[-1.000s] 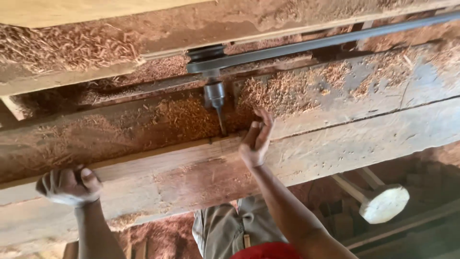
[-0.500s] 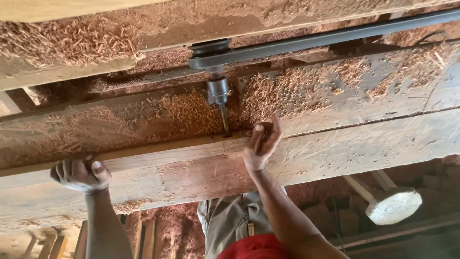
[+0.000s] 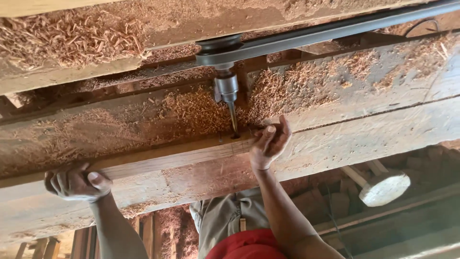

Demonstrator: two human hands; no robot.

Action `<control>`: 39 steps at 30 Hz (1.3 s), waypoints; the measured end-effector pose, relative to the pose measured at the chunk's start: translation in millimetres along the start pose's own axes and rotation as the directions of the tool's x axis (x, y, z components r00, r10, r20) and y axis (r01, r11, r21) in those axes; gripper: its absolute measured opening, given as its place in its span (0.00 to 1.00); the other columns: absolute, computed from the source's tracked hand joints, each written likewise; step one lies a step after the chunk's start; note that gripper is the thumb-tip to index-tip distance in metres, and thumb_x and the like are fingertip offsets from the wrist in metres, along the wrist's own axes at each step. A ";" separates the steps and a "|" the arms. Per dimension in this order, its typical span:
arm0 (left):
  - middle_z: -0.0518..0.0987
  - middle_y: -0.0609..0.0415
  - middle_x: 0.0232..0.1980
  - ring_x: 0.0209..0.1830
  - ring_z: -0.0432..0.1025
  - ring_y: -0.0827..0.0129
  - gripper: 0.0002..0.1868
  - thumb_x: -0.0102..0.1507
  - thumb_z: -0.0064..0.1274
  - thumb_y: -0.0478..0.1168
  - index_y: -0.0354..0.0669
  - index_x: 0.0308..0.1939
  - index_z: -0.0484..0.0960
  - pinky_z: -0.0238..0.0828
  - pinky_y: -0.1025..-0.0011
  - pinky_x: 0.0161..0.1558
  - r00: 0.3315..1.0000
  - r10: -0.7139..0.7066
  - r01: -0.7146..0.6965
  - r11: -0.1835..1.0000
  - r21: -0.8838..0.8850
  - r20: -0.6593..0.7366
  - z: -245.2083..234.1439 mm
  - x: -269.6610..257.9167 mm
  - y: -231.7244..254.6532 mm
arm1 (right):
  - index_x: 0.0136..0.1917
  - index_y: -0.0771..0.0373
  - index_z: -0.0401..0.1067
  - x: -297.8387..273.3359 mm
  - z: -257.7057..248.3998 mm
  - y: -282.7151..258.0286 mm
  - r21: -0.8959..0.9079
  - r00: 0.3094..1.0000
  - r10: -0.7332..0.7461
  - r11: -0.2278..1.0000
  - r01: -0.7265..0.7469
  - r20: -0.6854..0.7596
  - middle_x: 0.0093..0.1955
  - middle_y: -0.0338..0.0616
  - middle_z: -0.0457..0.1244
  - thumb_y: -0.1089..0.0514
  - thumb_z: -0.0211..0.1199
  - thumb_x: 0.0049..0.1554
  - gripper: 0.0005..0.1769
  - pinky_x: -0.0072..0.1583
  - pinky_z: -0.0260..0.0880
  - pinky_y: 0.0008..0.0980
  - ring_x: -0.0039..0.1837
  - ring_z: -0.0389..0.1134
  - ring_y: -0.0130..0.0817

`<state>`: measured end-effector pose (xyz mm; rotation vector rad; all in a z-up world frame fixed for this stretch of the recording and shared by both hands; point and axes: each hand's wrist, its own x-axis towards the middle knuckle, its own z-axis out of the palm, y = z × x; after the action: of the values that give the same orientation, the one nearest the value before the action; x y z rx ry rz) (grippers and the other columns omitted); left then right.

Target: The person uses a drill press to drill holes into a wooden plank. They hold the plank with both hands, positioning it under the drill bit, and then operate the machine to create holes at marked intervals.

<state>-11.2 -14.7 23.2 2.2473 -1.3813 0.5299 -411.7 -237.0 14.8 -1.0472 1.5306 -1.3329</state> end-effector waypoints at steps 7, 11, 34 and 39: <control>0.78 0.55 0.30 0.36 0.71 0.60 0.36 0.75 0.29 0.67 0.50 0.25 0.77 0.65 0.51 0.65 1.000 0.001 -0.001 1.000 -0.006 -0.001 6.0 -7.3 -13.0 | 0.71 0.59 0.62 -3.4 -0.4 -0.5 -0.042 0.999 -0.002 0.999 0.000 -0.037 0.40 0.39 0.63 0.49 0.53 0.70 0.21 0.31 0.63 0.24 0.29 0.60 0.20; 0.78 0.54 0.28 0.33 0.70 0.60 0.36 0.74 0.30 0.66 0.49 0.24 0.77 0.65 0.49 0.63 0.998 0.006 -0.007 1.000 -0.021 -0.058 10.0 -10.7 -18.4 | 0.70 0.60 0.64 -7.5 -5.5 12.2 -0.003 0.999 -0.024 1.000 0.024 -0.025 0.35 0.35 0.62 0.50 0.54 0.71 0.19 0.33 0.61 0.23 0.30 0.60 0.19; 0.72 0.55 0.28 0.33 0.65 0.61 0.35 0.74 0.25 0.67 0.53 0.23 0.69 0.67 0.55 0.55 1.000 -0.006 0.002 0.991 0.137 0.027 10.3 -32.8 -35.1 | 0.69 0.59 0.65 10.4 -22.0 9.1 -0.171 0.954 -0.188 0.958 0.230 0.232 0.37 0.31 0.57 0.65 0.43 0.71 0.17 0.30 0.51 0.19 0.32 0.49 0.16; 0.75 0.51 0.43 0.48 0.69 0.57 0.32 0.77 0.28 0.68 0.51 0.35 0.74 0.65 0.52 0.60 0.976 0.022 -0.028 0.999 0.026 0.215 -32.0 -50.5 24.5 | 0.69 0.59 0.67 -25.6 -89.2 22.7 -0.215 0.974 -0.013 0.975 0.063 0.225 0.38 0.29 0.54 0.62 0.47 0.72 0.14 0.37 0.56 0.21 0.37 0.50 0.19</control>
<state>-57.5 30.2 26.8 2.3698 -1.5169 0.3233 -490.1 -184.0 2.0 -1.3251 1.5178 -1.0457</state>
